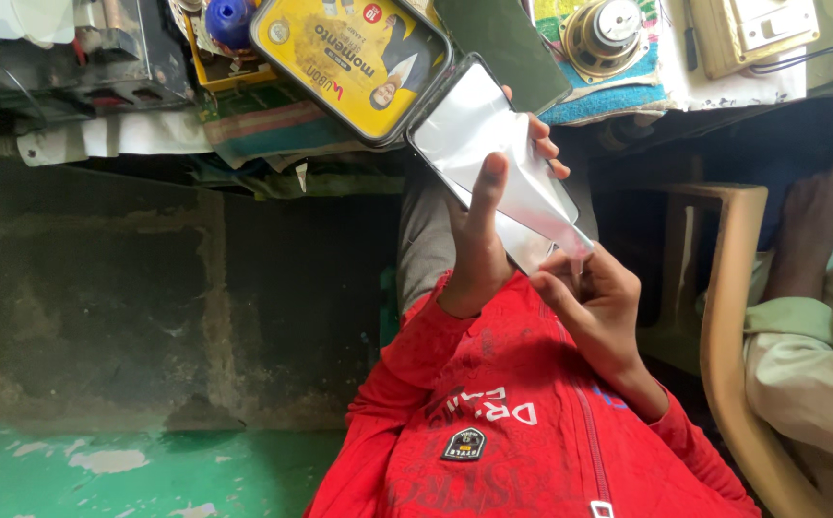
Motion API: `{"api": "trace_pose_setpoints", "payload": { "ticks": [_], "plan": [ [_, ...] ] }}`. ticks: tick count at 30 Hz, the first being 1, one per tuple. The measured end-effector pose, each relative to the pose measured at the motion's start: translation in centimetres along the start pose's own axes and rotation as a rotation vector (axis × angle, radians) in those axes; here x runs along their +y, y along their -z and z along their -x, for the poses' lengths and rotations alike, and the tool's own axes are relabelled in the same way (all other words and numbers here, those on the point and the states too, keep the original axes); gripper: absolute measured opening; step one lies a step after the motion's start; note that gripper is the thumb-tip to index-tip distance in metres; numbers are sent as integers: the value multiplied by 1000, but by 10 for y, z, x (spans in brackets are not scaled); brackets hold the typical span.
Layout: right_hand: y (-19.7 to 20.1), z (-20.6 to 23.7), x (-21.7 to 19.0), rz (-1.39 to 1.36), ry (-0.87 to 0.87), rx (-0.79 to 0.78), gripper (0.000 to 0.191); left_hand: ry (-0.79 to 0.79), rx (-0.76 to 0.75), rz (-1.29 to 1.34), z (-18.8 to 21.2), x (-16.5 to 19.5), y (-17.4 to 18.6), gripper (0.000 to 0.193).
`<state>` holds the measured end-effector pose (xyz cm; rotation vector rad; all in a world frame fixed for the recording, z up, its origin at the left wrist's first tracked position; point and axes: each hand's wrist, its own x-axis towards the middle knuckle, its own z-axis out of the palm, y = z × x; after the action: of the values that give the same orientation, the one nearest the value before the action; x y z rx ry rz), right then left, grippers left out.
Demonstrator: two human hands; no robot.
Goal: The person sits in a chair holding a smartphone on their lap and pries along the edge of the screen with a thin metal blade to separate it from the frame. They then peel a white film off the screen, wipe the display, and continue working on the phone body with the blade and a pink abrasive pad.
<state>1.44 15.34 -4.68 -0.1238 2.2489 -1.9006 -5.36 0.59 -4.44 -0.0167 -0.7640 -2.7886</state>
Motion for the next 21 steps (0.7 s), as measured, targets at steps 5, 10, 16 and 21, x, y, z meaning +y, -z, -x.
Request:
{"api": "trace_pose_setpoints", "payload": {
  "ticks": [5, 10, 16, 21],
  "plan": [
    [-10, -5, -8, 199, 142, 159, 30, -22, -18, -42, 0, 0, 0, 70],
    [-4, -12, -9, 361, 232, 178, 36, -51, 14, -62, 1, 2, -5, 70],
    [29, -12, -4, 668, 415, -14, 29, -22, 98, -14, -4, 15, -8, 62],
    [35, -7, -13, 653, 416, 137, 27, -26, 151, -100, -9, 21, -3, 55]
  ]
}}
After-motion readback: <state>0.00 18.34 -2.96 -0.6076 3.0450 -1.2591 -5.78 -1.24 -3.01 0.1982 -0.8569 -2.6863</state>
